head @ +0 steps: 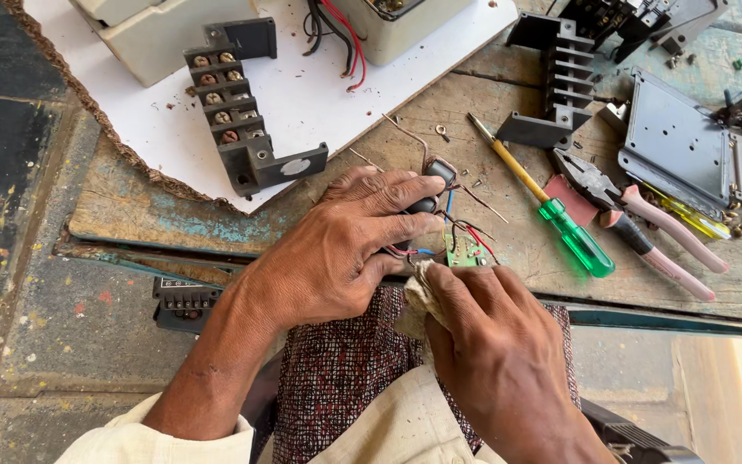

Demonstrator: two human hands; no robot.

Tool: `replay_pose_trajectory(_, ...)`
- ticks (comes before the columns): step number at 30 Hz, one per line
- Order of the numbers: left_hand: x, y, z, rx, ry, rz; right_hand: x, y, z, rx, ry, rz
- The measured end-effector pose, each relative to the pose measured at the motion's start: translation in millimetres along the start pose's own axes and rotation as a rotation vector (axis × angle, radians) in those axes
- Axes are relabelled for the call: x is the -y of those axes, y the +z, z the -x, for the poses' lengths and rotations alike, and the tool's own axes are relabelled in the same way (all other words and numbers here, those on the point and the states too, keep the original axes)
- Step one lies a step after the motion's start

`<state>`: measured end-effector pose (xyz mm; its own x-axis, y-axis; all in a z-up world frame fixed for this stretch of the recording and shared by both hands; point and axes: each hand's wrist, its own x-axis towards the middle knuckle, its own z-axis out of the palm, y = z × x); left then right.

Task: The person wipes an electrical component with a cloth, uses pliers to strip insulation from wires, and twists multiple copper wire ends together.

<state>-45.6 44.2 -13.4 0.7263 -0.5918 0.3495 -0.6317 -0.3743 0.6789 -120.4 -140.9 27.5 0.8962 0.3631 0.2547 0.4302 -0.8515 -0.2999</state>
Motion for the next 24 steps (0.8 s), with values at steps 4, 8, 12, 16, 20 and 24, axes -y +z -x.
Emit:
replay_pose_trajectory(4,0,3,0,-0.006,-0.013,-0.046,3,5,-4,-0.017,-0.014,0.081)
replay_pose_trajectory(8,0,1,0,0.000,-0.026,-0.036,10,9,-13,0.013,-0.005,0.177)
replay_pose_trajectory(12,-2,1,0,0.001,-0.047,0.021,6,-1,-14,0.100,0.021,0.184)
replay_pose_trajectory(16,-2,2,1,-0.028,-0.012,-0.025,6,5,-14,0.122,0.027,0.232)
replay_pose_trajectory(20,-4,1,-1,-0.048,0.003,-0.032,5,9,-11,0.029,-0.062,0.203)
replay_pose_trajectory(24,-9,-1,-1,-0.023,-0.025,-0.046,-2,1,0,0.066,-0.027,0.202)
